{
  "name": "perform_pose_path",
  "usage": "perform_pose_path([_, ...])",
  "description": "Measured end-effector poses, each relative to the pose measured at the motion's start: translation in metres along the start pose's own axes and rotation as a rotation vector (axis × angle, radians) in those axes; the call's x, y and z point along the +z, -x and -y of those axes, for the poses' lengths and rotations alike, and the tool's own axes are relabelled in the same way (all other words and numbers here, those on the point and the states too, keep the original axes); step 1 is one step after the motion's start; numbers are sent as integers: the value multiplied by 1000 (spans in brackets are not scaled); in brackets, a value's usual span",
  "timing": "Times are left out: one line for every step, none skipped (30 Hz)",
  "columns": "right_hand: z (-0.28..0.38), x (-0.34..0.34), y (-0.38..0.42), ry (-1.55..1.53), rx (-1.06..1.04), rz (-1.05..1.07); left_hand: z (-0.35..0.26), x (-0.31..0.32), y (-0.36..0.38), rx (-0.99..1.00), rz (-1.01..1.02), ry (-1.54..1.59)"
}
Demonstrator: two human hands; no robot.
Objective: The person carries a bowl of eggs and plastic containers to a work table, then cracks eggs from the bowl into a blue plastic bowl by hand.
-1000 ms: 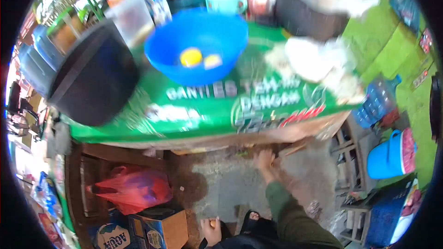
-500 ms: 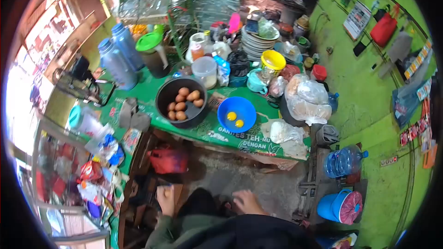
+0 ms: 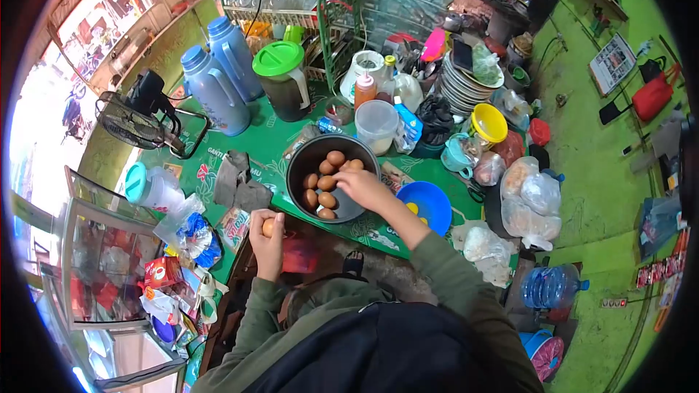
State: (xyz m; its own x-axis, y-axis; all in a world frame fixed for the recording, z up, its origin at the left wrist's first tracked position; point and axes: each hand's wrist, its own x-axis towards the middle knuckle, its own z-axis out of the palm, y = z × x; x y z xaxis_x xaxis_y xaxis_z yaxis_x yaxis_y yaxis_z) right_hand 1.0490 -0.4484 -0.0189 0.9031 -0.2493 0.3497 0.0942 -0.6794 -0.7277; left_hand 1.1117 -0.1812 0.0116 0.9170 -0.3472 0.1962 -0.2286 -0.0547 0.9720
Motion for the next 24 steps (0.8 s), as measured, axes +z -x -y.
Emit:
perform_pose_path([-5, 13, -10, 105, 50, 255, 0, 3, -9, 9, 6, -19])
perform_pose_path([-10, 26, -18, 209, 98, 511, 0, 7, -17, 18, 13, -36])
perform_pose_path([-24, 46, -20, 242, 133, 592, -11, 13, -23, -62, 20, 40])
perform_pose_path([-25, 55, -22, 275, 164, 672, -15, 17, -29, -68, 21, 37])
perform_pose_path([-26, 60, -21, 244, 147, 670, -18, 20, -34, -102, 41, 75])
perform_pose_path([-28, 66, -22, 236, 151, 674, -18, 21, -39, -136, 61, 112])
perform_pose_path([-29, 72, -24, 261, 171, 647, -16, 22, -45, -142, 63, 105])
perform_pose_path([-30, 77, -25, 287, 194, 622, -12, 23, -49, -127, 83, 82])
perform_pose_path([-25, 79, -25, 324, 219, 646, -10, 25, -52, -113, 104, 61])
perform_pose_path([-31, 87, -23, 321, 229, 645, -9, 27, -54, -118, 112, 61])
perform_pose_path([-35, 95, -20, 348, 227, 619, -8, 31, -56, -216, 118, 256])
perform_pose_path([-34, 99, -18, 373, 228, 591, -10, 36, -57, -316, 125, 450])
perform_pose_path([-34, 101, -17, 402, 211, 610, -14, 40, -59, -321, 139, 450])
perform_pose_path([-36, 100, -16, 404, 224, 601, -19, 43, -61, -374, 156, 584])
perform_pose_path([-41, 99, -14, 345, 228, 567, -26, 47, -63, -430, 173, 718])
perform_pose_path([-32, 87, -19, 287, 231, 532, -29, 52, -65, -487, 189, 851])
perform_pose_path([-24, 77, -26, 300, 398, 616, -23, 52, -66, -479, 263, 891])
perform_pose_path([-17, 61, -29, 300, 409, 607, -28, 58, -68, -484, 277, 891])
perform_pose_path([-14, 44, -26, 119, 355, 514, -37, 65, -68, -516, 295, 887])
perform_pose_path([-12, 25, -23, -57, 298, 419, -42, 72, -70, -548, 311, 886])
perform_pose_path([-3, 1, -19, -156, 333, 326, -39, 78, -72, -550, 364, 878])
perform_pose_path([-10, -17, -9, -323, 288, 246, -42, 85, -74, -541, 401, 797])
perform_pose_path([-13, -39, 4, -424, 246, 174, -45, 94, -76, -560, 467, 780])
perform_pose_path([-11, -61, 20, -586, 355, 137, -48, 104, -77, -578, 532, 762])
